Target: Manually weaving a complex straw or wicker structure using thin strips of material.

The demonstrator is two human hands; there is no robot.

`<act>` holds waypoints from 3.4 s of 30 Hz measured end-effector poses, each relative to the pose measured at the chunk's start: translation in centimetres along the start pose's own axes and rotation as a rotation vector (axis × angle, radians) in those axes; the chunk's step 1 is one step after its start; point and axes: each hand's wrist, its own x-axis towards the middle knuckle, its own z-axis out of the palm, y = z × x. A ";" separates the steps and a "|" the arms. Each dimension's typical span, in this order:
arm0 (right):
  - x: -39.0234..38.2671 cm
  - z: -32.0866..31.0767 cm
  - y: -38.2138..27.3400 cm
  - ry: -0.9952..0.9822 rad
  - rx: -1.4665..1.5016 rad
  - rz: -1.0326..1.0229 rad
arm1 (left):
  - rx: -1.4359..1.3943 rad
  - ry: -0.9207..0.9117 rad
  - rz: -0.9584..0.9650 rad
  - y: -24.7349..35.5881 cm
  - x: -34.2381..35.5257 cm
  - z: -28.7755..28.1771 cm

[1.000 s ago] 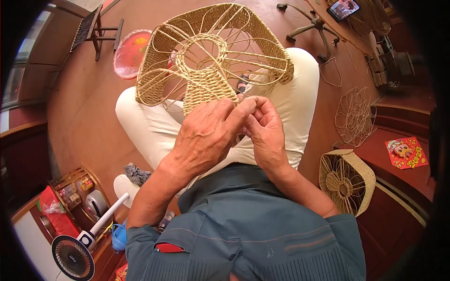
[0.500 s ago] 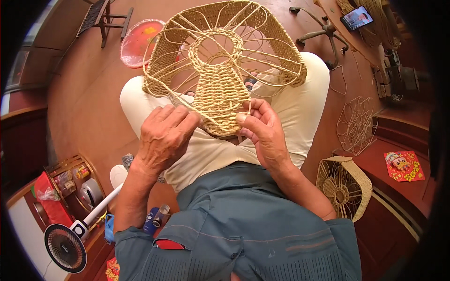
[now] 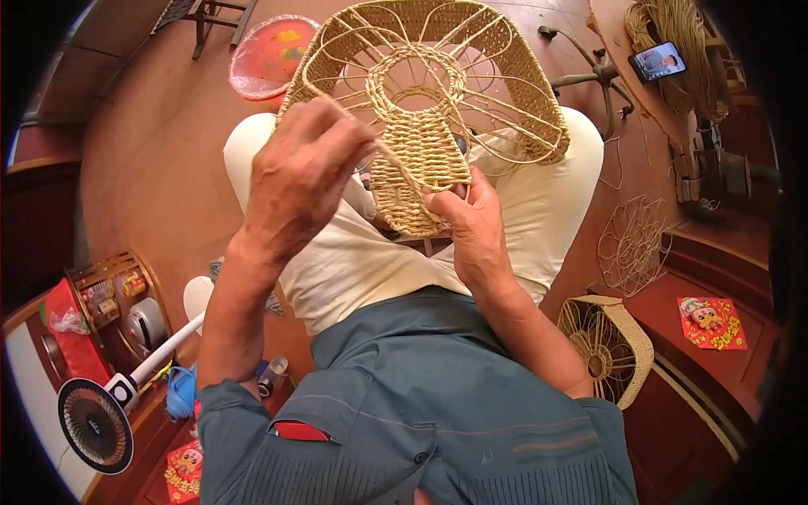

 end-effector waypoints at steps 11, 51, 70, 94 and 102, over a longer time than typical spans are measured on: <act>0.1 0.6 1.8 0.118 -0.008 -0.045 | -0.193 -0.168 0.192 3.6 1.5 2.3; -0.4 -1.6 2.6 -0.014 -0.233 -0.128 | -1.906 0.114 -1.134 4.9 -6.0 10.2; -1.0 -0.1 0.9 -0.009 0.003 0.021 | -2.311 0.273 -1.058 4.1 -7.6 9.9; -0.8 -1.4 1.8 -0.033 -0.014 0.030 | -0.227 0.208 -0.447 6.7 -5.1 6.4; -1.0 -1.7 1.6 -0.062 -0.105 -0.054 | -0.244 0.197 -0.418 6.8 -5.8 5.8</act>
